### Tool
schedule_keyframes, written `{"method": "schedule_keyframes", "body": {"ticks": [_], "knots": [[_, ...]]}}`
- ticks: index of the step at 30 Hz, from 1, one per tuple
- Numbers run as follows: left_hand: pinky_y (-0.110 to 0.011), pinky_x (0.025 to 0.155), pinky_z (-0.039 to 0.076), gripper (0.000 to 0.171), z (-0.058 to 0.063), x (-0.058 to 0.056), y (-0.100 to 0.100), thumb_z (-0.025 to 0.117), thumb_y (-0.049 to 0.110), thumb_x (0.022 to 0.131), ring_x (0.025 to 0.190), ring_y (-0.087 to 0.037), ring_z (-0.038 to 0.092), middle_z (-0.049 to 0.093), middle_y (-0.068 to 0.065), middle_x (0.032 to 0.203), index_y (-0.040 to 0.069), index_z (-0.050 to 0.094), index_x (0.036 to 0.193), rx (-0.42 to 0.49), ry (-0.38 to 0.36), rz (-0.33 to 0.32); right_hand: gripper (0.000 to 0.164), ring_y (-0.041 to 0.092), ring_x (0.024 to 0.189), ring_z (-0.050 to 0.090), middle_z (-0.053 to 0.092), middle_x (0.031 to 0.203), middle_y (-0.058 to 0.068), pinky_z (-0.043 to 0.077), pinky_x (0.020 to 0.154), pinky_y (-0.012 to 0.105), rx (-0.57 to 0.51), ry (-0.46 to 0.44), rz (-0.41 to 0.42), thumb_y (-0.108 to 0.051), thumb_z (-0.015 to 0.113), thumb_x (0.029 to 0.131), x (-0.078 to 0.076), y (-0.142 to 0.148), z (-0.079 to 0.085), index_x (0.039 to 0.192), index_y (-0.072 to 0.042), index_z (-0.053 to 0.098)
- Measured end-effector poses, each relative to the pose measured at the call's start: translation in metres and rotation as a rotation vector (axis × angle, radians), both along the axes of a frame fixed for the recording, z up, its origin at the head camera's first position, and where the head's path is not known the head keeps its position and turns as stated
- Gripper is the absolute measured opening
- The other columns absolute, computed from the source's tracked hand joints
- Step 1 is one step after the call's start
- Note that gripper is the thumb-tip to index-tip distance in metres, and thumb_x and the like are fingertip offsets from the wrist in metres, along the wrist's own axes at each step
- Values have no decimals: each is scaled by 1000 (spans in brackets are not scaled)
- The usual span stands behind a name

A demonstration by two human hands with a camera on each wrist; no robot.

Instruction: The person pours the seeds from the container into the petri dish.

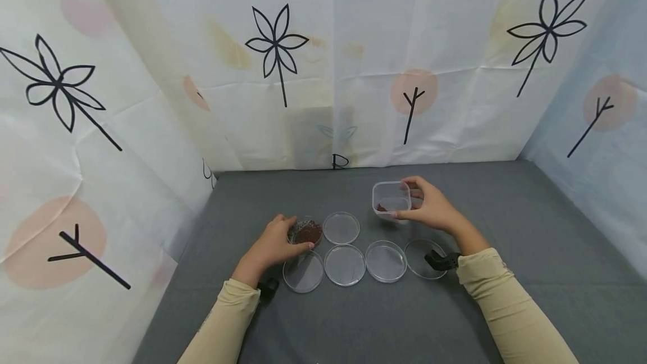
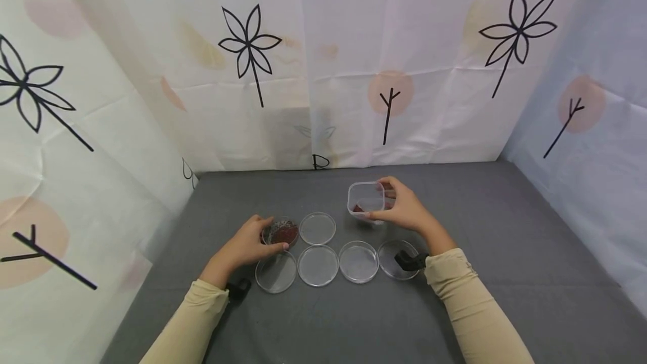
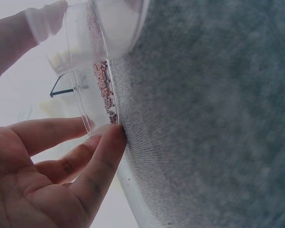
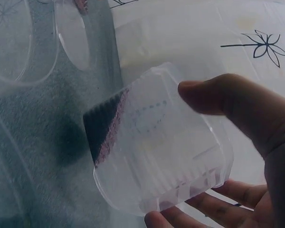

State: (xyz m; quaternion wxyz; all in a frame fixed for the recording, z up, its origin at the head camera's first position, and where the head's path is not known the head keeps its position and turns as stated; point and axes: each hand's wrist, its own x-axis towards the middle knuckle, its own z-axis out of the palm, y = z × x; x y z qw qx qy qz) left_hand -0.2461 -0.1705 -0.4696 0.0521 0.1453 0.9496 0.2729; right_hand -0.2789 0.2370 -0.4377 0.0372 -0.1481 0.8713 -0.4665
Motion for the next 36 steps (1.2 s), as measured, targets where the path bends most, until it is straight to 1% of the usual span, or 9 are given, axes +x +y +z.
{"method": "schedule_keyframes", "body": {"ticks": [4, 9, 14, 21, 23, 29, 36], "knots": [[-54, 95, 57, 87, 1, 0, 0, 86, 42, 90, 110, -34, 63, 58, -26, 131, -8, 52, 152, -3, 1, -3, 91, 47, 149, 46, 43, 161, 23, 51, 111, 57, -17, -32, 17, -28, 90, 88, 2, 8, -3, 158, -2, 38], [-56, 99, 56, 87, 1, -1, -1, 86, 43, 90, 119, -40, 62, 57, -28, 136, -7, 52, 152, 1, 0, 2, 91, 47, 150, 43, 42, 162, 23, 50, 113, 57, -15, -48, 33, -28, 89, 89, 4, 13, -4, 159, -2, 37], [-56, 99, 55, 86, 0, -1, -1, 85, 43, 91, 119, -40, 62, 57, -27, 136, -8, 52, 152, -4, 2, -1, 89, 48, 154, 37, 39, 164, 22, 49, 113, 58, -29, -73, 50, -26, 88, 91, 7, 18, -6, 160, -3, 36], [-58, 102, 54, 86, 0, 0, 0, 84, 43, 92, 125, -43, 60, 55, -29, 140, -8, 50, 153, -4, -8, -3, 87, 50, 154, 34, 37, 165, 25, 54, 107, 57, -62, -123, 66, -23, 85, 93, 10, 24, -8, 161, -2, 35], [-58, 102, 54, 86, 0, 0, 0, 84, 43, 92, 125, -43, 60, 55, -29, 140, -8, 50, 153, -3, -9, -2, 86, 51, 155, 33, 37, 165, 25, 53, 107, 58, -54, -124, 65, -24, 84, 94, 10, 25, -9, 161, -3, 34], [-57, 102, 54, 87, 0, -1, -1, 83, 44, 92, 124, -42, 60, 55, -28, 139, -8, 50, 154, -4, -10, -6, 88, 53, 156, 29, 37, 166, 27, 44, 113, 67, -35, -118, 68, -23, 81, 97, 11, 28, -11, 165, -3, 29], [-57, 103, 54, 87, -2, -2, -3, 83, 44, 92, 125, -42, 60, 56, -28, 139, -8, 50, 154, -3, -8, -4, 90, 55, 154, 31, 37, 165, 28, 44, 113, 69, -26, -110, 74, -23, 80, 97, 11, 28, -14, 166, -2, 25]]}}
